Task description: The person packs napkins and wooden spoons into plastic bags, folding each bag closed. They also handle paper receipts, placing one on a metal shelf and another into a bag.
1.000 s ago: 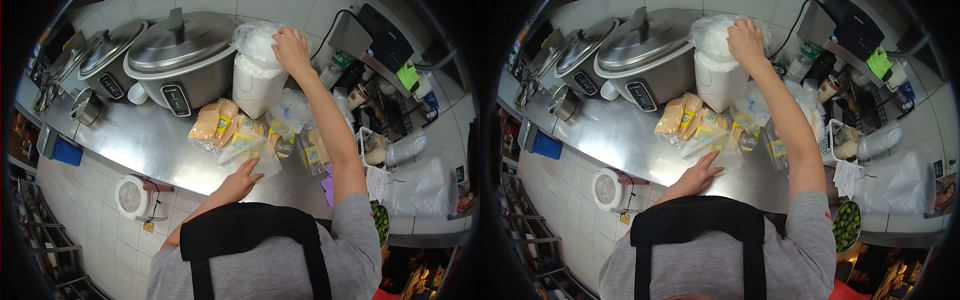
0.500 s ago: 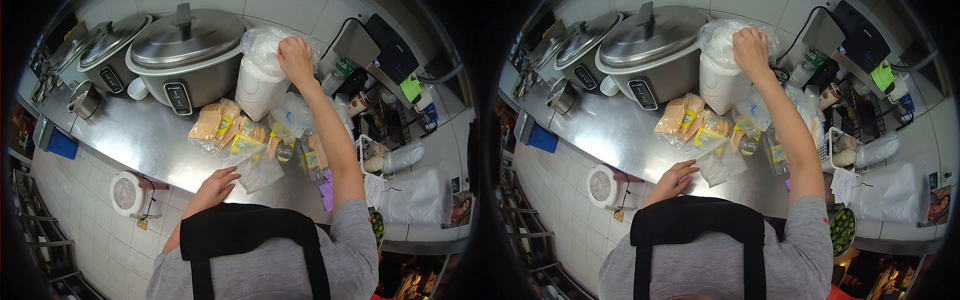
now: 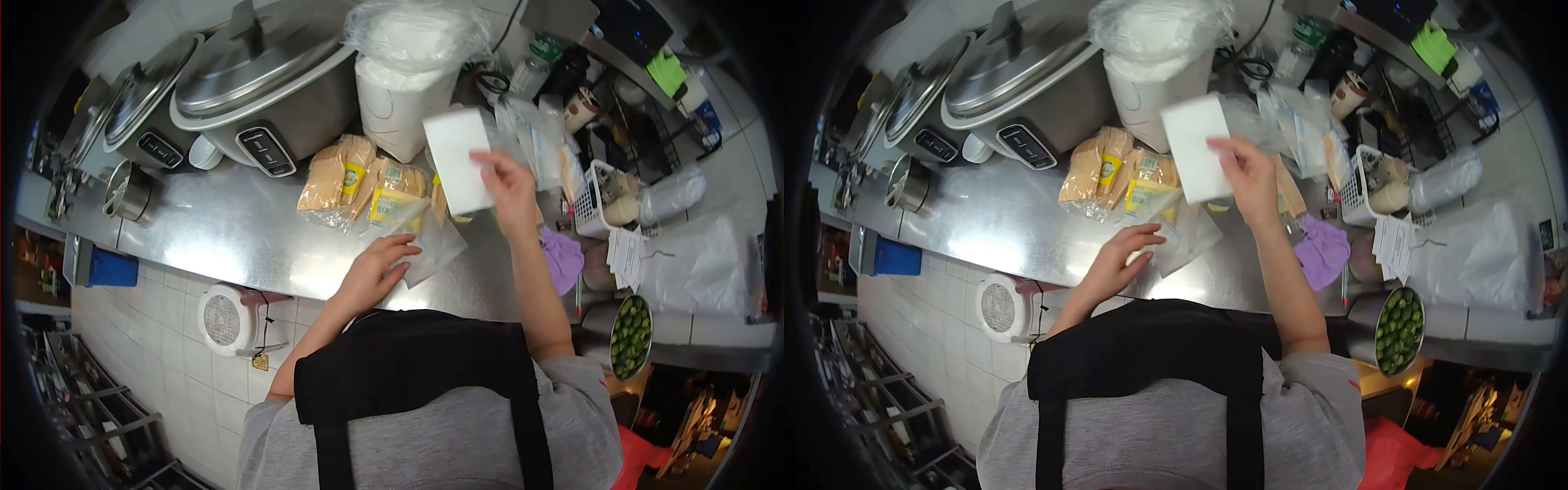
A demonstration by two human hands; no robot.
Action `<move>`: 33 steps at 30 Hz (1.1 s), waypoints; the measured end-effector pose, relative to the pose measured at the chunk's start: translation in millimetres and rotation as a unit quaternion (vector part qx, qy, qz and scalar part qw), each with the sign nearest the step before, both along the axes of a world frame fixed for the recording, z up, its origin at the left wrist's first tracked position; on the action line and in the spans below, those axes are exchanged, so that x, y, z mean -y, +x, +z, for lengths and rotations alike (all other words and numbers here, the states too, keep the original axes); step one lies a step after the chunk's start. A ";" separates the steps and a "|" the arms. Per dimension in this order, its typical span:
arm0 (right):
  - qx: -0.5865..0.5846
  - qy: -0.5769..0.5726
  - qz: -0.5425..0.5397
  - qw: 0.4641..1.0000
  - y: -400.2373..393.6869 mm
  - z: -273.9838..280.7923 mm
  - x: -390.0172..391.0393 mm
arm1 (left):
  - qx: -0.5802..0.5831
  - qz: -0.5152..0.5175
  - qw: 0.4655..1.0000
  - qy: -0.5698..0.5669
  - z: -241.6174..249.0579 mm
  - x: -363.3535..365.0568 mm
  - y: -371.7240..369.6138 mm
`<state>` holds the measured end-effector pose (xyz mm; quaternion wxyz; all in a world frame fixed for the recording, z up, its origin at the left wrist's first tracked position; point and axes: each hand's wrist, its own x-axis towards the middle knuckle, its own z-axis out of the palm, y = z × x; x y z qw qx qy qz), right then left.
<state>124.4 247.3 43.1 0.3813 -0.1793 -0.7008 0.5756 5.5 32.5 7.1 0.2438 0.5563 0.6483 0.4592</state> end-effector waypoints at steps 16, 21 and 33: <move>0.032 -0.129 -0.094 0.987 119.1 -48.1 61.3 | -0.205 0.010 0.979 0.013 -57.1 -55.5 18.6; 0.002 -0.184 0.026 0.983 85.1 -40.8 86.4 | -0.089 0.084 0.992 0.032 -30.3 -56.0 4.9; 0.056 -0.262 0.152 0.951 39.1 -32.3 83.9 | -0.242 0.050 0.958 0.143 24.6 -47.9 36.0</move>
